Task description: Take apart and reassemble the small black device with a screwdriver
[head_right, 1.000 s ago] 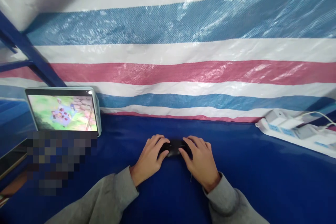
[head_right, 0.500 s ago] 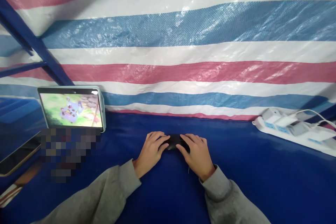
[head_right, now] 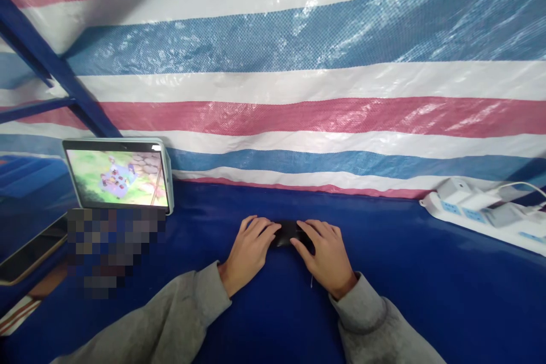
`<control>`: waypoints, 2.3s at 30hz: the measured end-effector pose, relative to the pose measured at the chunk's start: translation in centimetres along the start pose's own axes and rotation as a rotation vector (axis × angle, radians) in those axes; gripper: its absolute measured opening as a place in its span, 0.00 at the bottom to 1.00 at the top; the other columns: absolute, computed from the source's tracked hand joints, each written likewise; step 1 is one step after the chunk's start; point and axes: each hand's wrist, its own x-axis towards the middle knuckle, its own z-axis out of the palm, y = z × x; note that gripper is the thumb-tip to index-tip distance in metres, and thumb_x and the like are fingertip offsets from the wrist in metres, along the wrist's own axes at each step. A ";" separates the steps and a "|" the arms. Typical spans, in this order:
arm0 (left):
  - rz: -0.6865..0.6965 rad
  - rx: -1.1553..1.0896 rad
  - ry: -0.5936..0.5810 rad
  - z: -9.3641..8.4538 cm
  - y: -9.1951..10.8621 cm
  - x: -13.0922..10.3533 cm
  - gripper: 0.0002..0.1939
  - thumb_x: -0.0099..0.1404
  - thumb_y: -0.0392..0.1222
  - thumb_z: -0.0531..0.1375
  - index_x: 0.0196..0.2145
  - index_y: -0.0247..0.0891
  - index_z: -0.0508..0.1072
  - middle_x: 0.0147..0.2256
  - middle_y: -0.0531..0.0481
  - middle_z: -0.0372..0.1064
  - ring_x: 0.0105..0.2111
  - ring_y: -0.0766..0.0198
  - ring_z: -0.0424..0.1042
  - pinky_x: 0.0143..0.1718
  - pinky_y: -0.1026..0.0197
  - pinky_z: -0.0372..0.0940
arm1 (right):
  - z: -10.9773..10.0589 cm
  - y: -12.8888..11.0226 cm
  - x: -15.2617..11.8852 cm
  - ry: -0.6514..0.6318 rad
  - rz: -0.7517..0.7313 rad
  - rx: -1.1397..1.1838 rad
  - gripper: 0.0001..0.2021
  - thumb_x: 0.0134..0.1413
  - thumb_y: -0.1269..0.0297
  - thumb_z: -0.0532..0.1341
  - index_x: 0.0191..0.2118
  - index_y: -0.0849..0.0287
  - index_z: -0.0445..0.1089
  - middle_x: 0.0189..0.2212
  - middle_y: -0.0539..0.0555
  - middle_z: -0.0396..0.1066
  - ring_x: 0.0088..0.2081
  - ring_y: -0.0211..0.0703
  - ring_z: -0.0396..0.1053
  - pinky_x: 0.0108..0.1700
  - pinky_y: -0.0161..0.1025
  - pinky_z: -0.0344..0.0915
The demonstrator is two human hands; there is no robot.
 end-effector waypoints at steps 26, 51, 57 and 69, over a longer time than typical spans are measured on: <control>-0.015 -0.106 0.098 0.3 -0.7 -0.1 0.09 0.72 0.33 0.54 0.44 0.38 0.75 0.43 0.48 0.77 0.49 0.56 0.74 0.56 0.46 0.61 | 0.6 0.6 -0.3 -0.001 -0.021 0.011 0.21 0.63 0.50 0.55 0.52 0.57 0.72 0.46 0.60 0.75 0.48 0.52 0.73 0.52 0.51 0.68; 0.005 -0.187 0.156 0.4 -1.1 0.0 0.08 0.70 0.32 0.58 0.38 0.39 0.77 0.41 0.49 0.78 0.48 0.55 0.73 0.50 0.49 0.65 | 0.4 0.4 -0.1 -0.025 -0.027 0.067 0.19 0.64 0.54 0.55 0.53 0.59 0.70 0.46 0.61 0.74 0.49 0.51 0.74 0.57 0.56 0.68; -0.022 -0.200 0.141 0.3 -1.0 0.0 0.10 0.72 0.34 0.55 0.45 0.40 0.75 0.42 0.48 0.77 0.47 0.57 0.74 0.51 0.49 0.65 | 0.6 0.5 -0.2 -0.011 -0.024 0.060 0.20 0.62 0.53 0.57 0.53 0.58 0.71 0.47 0.60 0.75 0.49 0.52 0.74 0.59 0.57 0.67; -0.016 -0.153 0.100 0.5 -1.2 -0.1 0.13 0.73 0.33 0.52 0.49 0.41 0.74 0.46 0.47 0.74 0.48 0.57 0.72 0.52 0.49 0.66 | 0.7 0.5 -0.2 0.012 -0.033 0.029 0.19 0.63 0.52 0.55 0.53 0.56 0.71 0.47 0.60 0.75 0.49 0.52 0.74 0.57 0.56 0.68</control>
